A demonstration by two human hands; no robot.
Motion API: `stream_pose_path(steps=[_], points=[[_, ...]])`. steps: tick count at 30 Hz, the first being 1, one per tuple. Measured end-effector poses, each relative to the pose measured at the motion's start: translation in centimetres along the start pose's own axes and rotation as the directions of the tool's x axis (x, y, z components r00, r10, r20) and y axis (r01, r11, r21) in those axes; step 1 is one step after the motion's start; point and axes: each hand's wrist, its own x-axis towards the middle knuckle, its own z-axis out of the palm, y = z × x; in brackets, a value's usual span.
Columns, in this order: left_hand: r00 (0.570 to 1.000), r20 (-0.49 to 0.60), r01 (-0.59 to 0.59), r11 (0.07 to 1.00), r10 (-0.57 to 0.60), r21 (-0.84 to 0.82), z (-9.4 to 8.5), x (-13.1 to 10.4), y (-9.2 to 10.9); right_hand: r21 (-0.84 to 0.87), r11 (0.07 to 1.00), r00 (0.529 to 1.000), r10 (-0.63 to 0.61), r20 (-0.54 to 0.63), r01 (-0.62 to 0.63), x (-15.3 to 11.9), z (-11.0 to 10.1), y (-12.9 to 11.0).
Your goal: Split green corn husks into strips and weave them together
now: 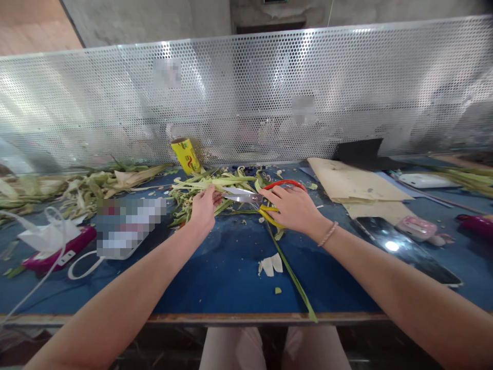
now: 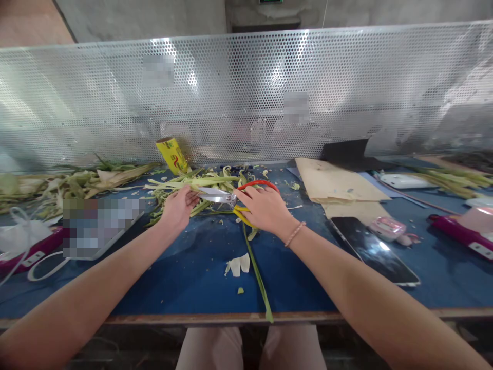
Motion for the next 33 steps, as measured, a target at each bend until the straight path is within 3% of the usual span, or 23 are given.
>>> stream_pose_path(steps=[24,33], points=[[1.000,-0.006,0.023,0.998,-0.022,0.058,-0.06,-0.01,-0.07,0.018,1.000,1.000,0.005,-0.009,-0.005,0.08,-0.11,0.13],[0.995,0.079,0.057,0.994,-0.065,0.091,-0.17,-0.43,0.14,0.108,0.994,1.000,0.000,0.002,0.000,-0.07,-0.05,0.32]])
